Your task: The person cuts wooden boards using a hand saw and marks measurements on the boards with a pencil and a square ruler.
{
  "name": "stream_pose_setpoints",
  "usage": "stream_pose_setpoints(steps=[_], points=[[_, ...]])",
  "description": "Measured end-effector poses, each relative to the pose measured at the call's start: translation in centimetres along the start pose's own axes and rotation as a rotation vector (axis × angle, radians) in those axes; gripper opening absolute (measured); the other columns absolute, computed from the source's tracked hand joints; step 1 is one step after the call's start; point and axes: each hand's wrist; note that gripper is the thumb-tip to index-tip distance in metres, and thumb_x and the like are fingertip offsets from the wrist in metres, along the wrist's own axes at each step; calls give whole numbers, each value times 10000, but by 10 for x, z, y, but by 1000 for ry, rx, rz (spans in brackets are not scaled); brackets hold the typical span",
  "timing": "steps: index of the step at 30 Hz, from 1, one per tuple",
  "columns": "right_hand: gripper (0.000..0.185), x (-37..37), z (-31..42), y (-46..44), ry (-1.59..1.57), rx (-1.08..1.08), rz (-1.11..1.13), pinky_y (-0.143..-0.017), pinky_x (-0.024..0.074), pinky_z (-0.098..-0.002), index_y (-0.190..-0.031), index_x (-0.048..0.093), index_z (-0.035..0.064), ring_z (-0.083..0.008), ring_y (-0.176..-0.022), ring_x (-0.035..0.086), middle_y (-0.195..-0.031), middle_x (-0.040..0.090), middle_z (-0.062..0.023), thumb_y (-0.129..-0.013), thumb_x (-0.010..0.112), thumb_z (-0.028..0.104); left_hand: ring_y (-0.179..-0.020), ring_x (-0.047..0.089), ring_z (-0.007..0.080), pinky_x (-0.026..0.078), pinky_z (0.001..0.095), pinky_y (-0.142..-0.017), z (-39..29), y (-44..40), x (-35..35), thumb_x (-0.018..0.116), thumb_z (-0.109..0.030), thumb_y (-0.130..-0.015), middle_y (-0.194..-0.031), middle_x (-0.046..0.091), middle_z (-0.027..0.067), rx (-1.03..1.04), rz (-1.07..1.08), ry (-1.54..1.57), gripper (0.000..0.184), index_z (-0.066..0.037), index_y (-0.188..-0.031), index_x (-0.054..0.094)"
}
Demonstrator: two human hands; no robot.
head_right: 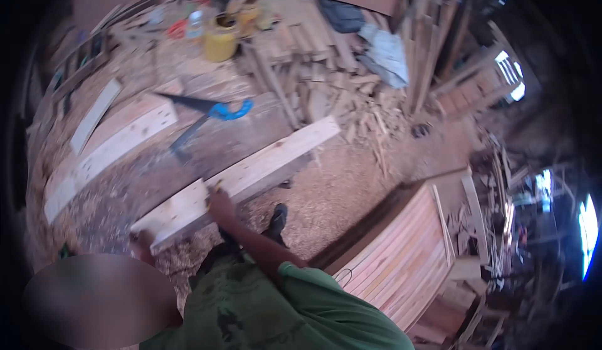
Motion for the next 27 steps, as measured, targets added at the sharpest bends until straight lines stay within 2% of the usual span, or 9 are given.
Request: stream_pose_setpoints(steps=[5, 8, 9, 13, 16, 20, 22, 26, 27], points=[[480, 4, -4, 11, -116, -18, -98, -960, 532, -603, -1386, 573, 44, -507, -1124, 611, -1180, 620, -292, -936, 698, 155, -775, 669, 199, 584, 389, -693, -42, 17, -5, 771, -109, -919, -949, 723, 94, 38, 72, -55, 247, 43, -1109, 728], [487, 8, -5, 9, -151, -38, -113, -992, 522, -600, -1382, 562, 22, -512, -1161, 592, -1213, 609, -306, -933, 701, 149, -791, 700, 248, 614, 422, -714, -27, -11, -5, 723, -29, -913, -957, 732, 126, -312, 111, 552, 195, 54, -1090, 734], [491, 10, -8, 9, -154, -35, -97, -1004, 518, -599, -1388, 558, 17, -510, -1173, 587, -1224, 605, -309, -938, 697, 154, -850, 722, 299, 632, 498, -751, 6, -32, -5, 705, 41, -904, -981, 739, 167, -190, 55, 193, 205, 60, -1107, 732], [534, 11, -18, 7, -110, 25, 97, -1049, 504, -589, -1456, 535, 6, -504, -1210, 581, -1290, 596, -323, -968, 672, 175, -884, 709, 282, 613, 480, -764, -5, -22, -11, 712, 15, -914, -1034, 733, 145, -311, 125, 373, 241, 25, -1154, 732], [586, -1, -15, 12, -78, -72, 64, -1081, 491, -574, -1530, 513, 8, -505, -1235, 581, -1320, 607, -329, -995, 655, 200, -909, 700, 270, 599, 467, -773, 6, -25, -15, 717, -6, -921, -1074, 729, 129, -295, 112, 402, 268, -1, -1189, 732], [449, -17, -6, 9, -192, -128, -36, -943, 529, -592, -1290, 621, -10, -511, -1070, 630, -1118, 663, -302, -891, 765, 137, -837, 693, 204, 586, 403, -714, 17, -10, -2, 779, -107, -904, -1016, 726, 96, -109, 12, 272, 377, -50, -1269, 704], [390, -19, -12, 4, -218, -149, -21, -894, 530, -594, -1216, 632, -9, -496, -1013, 638, -1051, 678, -274, -877, 773, 122, -867, 690, 188, 586, 373, -736, -28, 23, 7, 791, -51, -882, -1030, 735, 90, -113, -59, 56, 384, -11, -1256, 718], [335, -18, -15, 5, -205, -180, -16, -833, 527, -577, -1143, 624, 8, -468, -940, 635, -964, 691, -229, -861, 776, 103, -862, 687, 161, 584, 333, -748, -49, 40, 13, 844, -65, -850, -1012, 742, 82, -74, -104, -89, 407, -10, -1238, 735], [333, -21, -15, 4, -200, -186, -7, -824, 528, -572, -1142, 623, 11, -463, -927, 634, -956, 693, -223, -859, 775, 102, -837, 707, 184, 594, 361, -763, -53, 45, 13, 860, -106, -817, -951, 761, 89, -79, -107, -110, 363, -35, -1160, 762]])
Point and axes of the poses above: each hand's wrist, its own y-axis away from the middle knuckle, its own x-axis out of the palm, z = x × y
